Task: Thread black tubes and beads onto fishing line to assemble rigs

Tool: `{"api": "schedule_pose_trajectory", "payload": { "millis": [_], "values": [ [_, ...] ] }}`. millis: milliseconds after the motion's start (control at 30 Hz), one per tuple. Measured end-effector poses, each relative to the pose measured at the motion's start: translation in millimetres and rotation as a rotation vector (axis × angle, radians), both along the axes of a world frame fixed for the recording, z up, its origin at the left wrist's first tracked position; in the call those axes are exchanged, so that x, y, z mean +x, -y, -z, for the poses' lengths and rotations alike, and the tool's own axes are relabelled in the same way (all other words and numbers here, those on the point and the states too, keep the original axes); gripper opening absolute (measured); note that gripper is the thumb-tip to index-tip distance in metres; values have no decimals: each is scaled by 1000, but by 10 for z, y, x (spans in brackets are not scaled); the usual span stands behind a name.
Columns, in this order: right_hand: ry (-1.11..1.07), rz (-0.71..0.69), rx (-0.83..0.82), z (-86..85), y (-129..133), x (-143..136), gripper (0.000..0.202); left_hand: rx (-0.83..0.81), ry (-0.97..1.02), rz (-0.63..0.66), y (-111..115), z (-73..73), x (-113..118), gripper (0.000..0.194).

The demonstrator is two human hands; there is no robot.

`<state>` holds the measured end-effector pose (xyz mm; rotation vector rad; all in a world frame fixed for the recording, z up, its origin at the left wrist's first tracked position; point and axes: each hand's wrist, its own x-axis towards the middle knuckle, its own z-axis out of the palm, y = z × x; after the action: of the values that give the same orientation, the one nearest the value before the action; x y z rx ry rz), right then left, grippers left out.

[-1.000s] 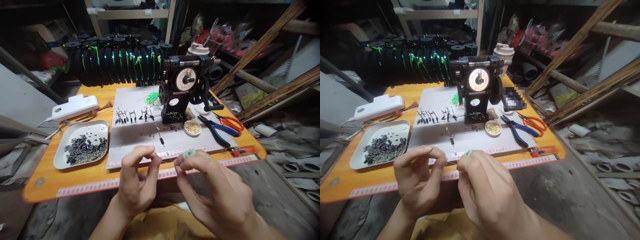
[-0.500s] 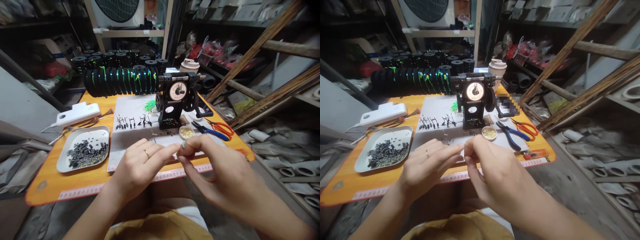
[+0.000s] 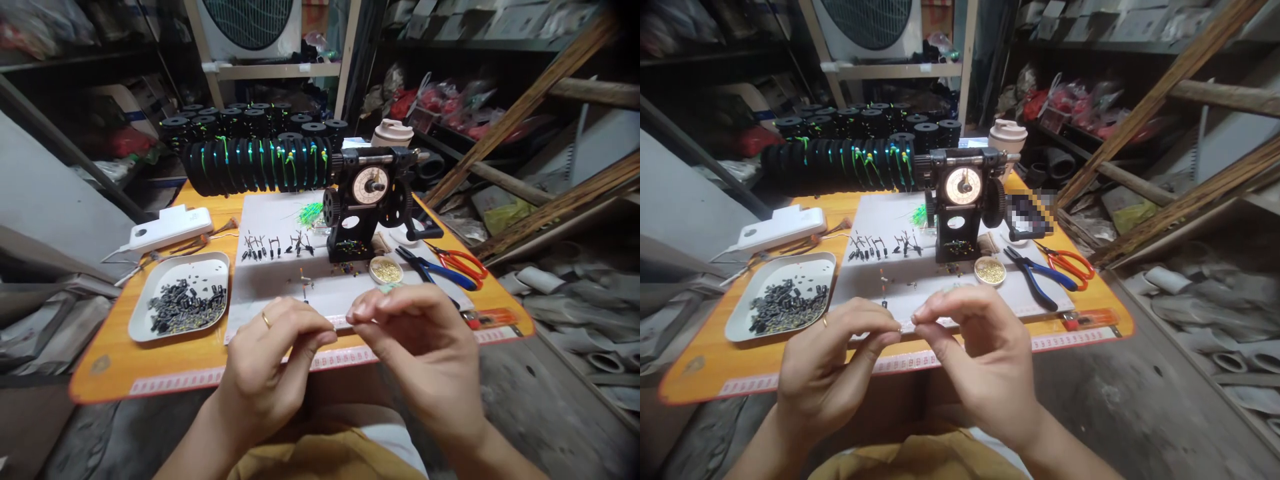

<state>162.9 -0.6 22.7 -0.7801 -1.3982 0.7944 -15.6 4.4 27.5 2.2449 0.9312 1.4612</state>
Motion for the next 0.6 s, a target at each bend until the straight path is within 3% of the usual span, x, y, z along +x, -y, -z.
{"api": "schedule_pose_trajectory", "payload": {
  "millis": [133,267,433,600],
  "values": [
    [453,104,347,61,8,55,50,-50,46,13,9,-39,-45,18],
    [786,14,364,14,-35,220,45,-76,34,-7,-8,-15,-93,20],
    [874,-63,298,-32,-116,300,24,-94,20,-23,-22,18,-109,20],
    [814,-27,245,-49,-131,262,24,-106,7,-37,-67,36,-93,18]
  ]
}}
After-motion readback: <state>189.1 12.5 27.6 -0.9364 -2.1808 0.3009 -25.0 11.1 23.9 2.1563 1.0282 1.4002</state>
